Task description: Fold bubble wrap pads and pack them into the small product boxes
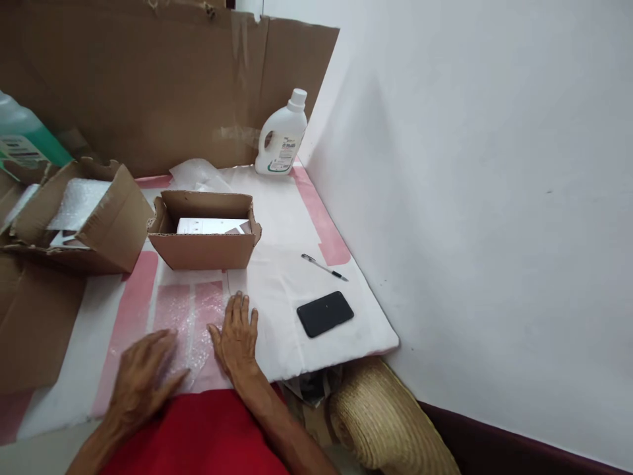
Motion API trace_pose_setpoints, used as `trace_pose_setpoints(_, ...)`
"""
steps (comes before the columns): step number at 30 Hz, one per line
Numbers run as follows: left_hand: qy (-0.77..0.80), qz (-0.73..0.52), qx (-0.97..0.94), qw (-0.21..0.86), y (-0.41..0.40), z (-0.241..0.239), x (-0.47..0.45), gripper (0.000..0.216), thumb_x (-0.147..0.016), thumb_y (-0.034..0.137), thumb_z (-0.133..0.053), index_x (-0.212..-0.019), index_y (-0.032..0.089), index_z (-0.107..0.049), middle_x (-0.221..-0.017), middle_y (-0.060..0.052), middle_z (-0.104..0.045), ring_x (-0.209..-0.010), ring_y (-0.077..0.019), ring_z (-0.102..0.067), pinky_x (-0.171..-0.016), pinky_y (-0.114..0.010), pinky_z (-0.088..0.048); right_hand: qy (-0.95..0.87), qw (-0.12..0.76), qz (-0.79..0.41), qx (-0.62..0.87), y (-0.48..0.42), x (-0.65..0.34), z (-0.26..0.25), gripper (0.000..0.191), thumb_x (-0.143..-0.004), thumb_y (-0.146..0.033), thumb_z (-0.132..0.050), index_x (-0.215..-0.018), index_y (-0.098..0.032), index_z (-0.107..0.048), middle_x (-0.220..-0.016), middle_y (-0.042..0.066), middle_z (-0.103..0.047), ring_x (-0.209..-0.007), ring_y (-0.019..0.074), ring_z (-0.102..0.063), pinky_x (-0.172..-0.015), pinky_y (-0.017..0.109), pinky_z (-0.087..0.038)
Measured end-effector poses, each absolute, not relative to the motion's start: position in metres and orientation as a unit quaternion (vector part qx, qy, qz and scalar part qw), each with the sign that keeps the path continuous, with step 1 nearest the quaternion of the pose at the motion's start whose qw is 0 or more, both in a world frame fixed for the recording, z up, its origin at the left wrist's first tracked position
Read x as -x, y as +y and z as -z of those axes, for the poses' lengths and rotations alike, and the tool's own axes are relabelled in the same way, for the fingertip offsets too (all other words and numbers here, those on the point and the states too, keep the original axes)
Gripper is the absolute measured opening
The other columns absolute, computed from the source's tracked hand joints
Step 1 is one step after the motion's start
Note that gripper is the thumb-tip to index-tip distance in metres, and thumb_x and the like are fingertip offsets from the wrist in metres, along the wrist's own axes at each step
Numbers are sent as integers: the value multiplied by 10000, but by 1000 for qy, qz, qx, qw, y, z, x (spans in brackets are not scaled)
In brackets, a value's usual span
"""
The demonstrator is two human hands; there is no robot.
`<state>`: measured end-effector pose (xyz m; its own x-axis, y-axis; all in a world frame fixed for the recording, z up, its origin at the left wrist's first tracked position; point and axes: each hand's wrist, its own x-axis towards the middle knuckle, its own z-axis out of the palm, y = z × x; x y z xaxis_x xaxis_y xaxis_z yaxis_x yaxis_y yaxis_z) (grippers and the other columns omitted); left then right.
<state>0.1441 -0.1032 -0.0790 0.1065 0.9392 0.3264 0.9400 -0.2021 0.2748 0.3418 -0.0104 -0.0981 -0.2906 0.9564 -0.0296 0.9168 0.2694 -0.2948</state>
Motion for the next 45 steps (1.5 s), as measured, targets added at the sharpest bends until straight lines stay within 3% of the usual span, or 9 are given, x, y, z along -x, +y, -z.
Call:
trace_pose_setpoints(3, -596, 184, 781, -36, -101, 82, -165, 657, -807, 520, -746, -1361, 215, -566, -1254, -152, -667, -1117, -329, -632, -913, -456, -526, -774, 65, -117, 618, -19, -346, 92, 626, -996, -414, -542, -1488, -31, -489, -1564, 298, -405, -1419, 460, -430, -1075, 624, -383)
trace_pose_setpoints(6, -581, 168, 795, -45, -98, 83, -164, 464, -881, 345, -682, -1317, 208, -603, -1257, -132, -680, -1112, -300, -637, -910, -440, -535, -776, 58, -111, 619, -29, -365, 82, 583, -979, -396, -568, -1447, -48, -538, -1505, 302, -490, -1355, 465, -492, -1040, 633, -410)
trace_pose_setpoints(12, -483, 231, 844, -39, -105, 82, -133, 384, -902, 94, -501, -1234, 226, -642, -1199, -75, -737, -1143, -229, -673, -980, -373, -551, -888, 79, -118, 438, -39, -404, 60, 834, -903, -375, -684, -1603, -146, -295, -1673, 166, -282, -1534, 386, -243, -1197, 556, -276)
trace_pose_setpoints(16, -505, 313, 797, -109, -114, 80, -124, 335, -914, 90, -509, -1180, 241, -646, -1146, -56, -751, -1100, -170, -711, -947, -274, -576, -926, 88, -179, 319, -30, -406, 72, 711, -861, -297, -686, -1507, -130, -442, -1592, 155, -441, -1504, 345, -315, -1215, 508, -281)
trace_pose_setpoints(21, -545, 320, 758, -163, -123, 78, -115, 333, -914, 140, -551, -1213, 251, -648, -1220, -66, -731, -1166, -195, -690, -986, -308, -571, -912, 208, -211, 283, -21, -410, 102, 336, -849, -103, -607, -1175, -165, -663, -1238, 120, -711, -1243, 287, -567, -1060, 445, -466)
trace_pose_setpoints(28, -559, 317, 760, -99, -120, 89, -89, 391, -873, 303, -666, -1261, 260, -667, -1187, -66, -751, -1105, -241, -700, -964, -357, -570, -825, 335, -326, 318, -17, -411, 101, 249, -889, -133, -520, -1068, -202, -679, -1035, 84, -735, -1001, 247, -627, -885, 407, -516)
trace_pose_setpoints(33, -671, 344, 612, -236, -105, 77, -92, 214, -864, 349, -613, -998, 244, -744, -960, -17, -778, -877, -198, -738, -769, -274, -591, -726, 309, -407, 461, -1, -392, 91, 128, -923, -242, -566, -916, -209, -690, -831, 31, -691, -771, 195, -616, -723, 309, -466)
trace_pose_setpoints(37, -765, 299, 512, -251, -94, 66, -107, 312, -882, 519, -578, -872, 235, -708, -770, 16, -708, -673, -168, -663, -635, -263, -542, -637, 283, -432, 573, 11, -377, 89, 194, -866, -385, -693, -918, -205, -641, -643, -61, -509, -598, 146, -479, -611, 268, -371)
trace_pose_setpoints(45, -788, 281, 536, -110, -93, 72, -119, 394, -882, 542, -533, -942, 200, -717, -1025, -88, -677, -1030, -274, -643, -913, -404, -552, -598, 320, -421, 602, 15, -368, 95, 276, -857, -445, -695, -972, -204, -626, -636, -78, -458, -595, 138, -470, -613, 259, -378)
